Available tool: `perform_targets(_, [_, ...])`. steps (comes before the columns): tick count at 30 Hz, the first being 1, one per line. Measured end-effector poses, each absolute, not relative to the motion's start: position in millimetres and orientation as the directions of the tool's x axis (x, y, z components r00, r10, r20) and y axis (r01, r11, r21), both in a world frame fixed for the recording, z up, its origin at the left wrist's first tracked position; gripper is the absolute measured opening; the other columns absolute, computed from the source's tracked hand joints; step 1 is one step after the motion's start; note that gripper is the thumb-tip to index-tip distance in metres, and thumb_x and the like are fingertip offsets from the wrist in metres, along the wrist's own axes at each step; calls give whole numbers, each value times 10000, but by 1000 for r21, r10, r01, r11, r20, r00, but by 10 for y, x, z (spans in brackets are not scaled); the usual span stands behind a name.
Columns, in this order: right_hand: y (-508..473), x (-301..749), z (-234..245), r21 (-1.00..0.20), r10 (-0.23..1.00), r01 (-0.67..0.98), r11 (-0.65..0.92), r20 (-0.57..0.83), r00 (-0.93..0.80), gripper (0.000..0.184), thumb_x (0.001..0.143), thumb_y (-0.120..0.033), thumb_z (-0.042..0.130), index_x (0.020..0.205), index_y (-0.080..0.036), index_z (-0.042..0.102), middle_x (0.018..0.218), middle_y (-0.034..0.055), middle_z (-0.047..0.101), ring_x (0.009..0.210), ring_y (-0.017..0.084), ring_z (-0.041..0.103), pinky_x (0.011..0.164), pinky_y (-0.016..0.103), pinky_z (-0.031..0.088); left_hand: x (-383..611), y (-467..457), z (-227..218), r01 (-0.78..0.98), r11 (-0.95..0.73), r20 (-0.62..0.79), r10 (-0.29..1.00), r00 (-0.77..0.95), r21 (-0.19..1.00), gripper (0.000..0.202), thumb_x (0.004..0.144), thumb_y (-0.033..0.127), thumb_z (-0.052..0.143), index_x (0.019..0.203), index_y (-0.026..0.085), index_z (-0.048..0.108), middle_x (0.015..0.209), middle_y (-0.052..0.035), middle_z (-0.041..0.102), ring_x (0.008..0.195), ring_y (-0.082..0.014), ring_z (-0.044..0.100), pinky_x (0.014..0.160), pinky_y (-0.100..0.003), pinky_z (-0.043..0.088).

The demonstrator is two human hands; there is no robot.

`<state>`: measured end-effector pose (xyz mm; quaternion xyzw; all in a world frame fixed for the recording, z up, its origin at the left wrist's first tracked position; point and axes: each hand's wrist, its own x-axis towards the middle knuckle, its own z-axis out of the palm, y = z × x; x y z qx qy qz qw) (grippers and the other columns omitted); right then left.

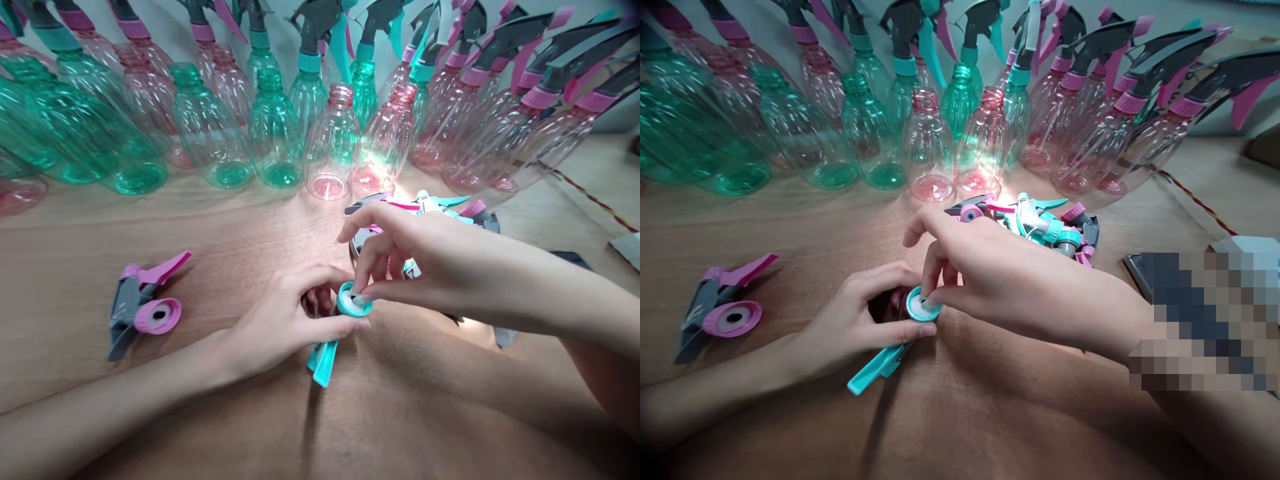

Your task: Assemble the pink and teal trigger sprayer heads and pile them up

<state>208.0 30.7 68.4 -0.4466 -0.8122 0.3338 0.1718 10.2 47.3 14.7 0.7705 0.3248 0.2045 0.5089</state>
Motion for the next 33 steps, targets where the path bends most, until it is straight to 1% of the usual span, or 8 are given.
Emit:
perform_targets(4, [288, 2073, 686, -659, 834, 631, 409, -10, -551, 410, 773, -124, 612, 1137, -215, 447, 799, -50, 689, 659, 116, 638, 551, 232, 455, 109, 466, 144, 291, -265, -16, 713, 701, 919, 206, 741, 305, 742, 895, 202, 652, 787, 39, 592, 674, -109, 517, 591, -211, 401])
perform_targets(12, [255, 2054, 632, -622, 823, 648, 439, -11, -568, 582, 787, -265, 640, 1306, -220, 380, 922, -17, 667, 729, 123, 600, 586, 232, 437, 87, 447, 124, 345, -286, -46, 707, 705, 894, 219, 732, 304, 737, 884, 174, 645, 792, 15, 585, 709, -130, 526, 602, -223, 408])
perform_targets(15, [250, 2071, 649, -602, 819, 666, 441, -34, -573, 565, 804, -254, 624, 1311, -221, 376, 918, -25, 657, 742, 113, 592, 599, 220, 444, 91, 455, 127, 338, -299, -32, 704, 709, 892, 232, 734, 325, 740, 888, 179, 646, 778, 25, 578, 696, -120, 522, 603, -220, 405])
perform_targets(19, [250, 2108, 671, -575, 813, 689, 441, -71, -578, 553, 803, -223, 622, 1301, -238, 381, 837, -50, 639, 689, 98, 586, 572, 208, 444, 99, 456, 133, 341, -295, -38, 703, 710, 893, 248, 737, 361, 737, 884, 183, 646, 741, 39, 560, 656, -107, 503, 577, -217, 392])
perform_targets(23, [261, 2098, 637, -554, 820, 711, 433, -85, -566, 570, 797, -295, 638, 1300, -246, 377, 840, -35, 624, 699, 117, 581, 553, 219, 426, 100, 456, 128, 352, -270, -58, 716, 696, 896, 228, 725, 327, 741, 861, 168, 648, 751, 25, 576, 675, -118, 512, 577, -221, 398])
perform_targets(26, [263, 2063, 576, -547, 832, 719, 429, -72, -551, 567, 795, -326, 634, 1296, -246, 380, 884, -24, 624, 708, 121, 578, 552, 224, 412, 101, 460, 125, 340, -260, -57, 716, 696, 904, 171, 723, 232, 721, 860, 162, 646, 815, 10, 609, 734, -131, 537, 606, -223, 411])
perform_targets(28, [258, 2046, 551, -550, 839, 719, 425, -58, -540, 543, 802, -317, 623, 1289, -242, 394, 864, -34, 628, 696, 115, 580, 549, 224, 405, 104, 462, 128, 338, -257, -54, 719, 693, 906, 148, 729, 204, 706, 857, 163, 643, 823, 11, 615, 745, -131, 540, 619, -223, 415])
perform_targets(33, [244, 2089, 675, -514, 854, 731, 448, 4, -520, 429, 829, -306, 599, 1230, -225, 469, 840, -31, 650, 685, 115, 603, 532, 222, 411, 114, 460, 148, 359, -231, -77, 738, 670, 904, 160, 738, 282, 724, 828, 175, 648, 732, 30, 578, 683, -122, 511, 595, -223, 400])
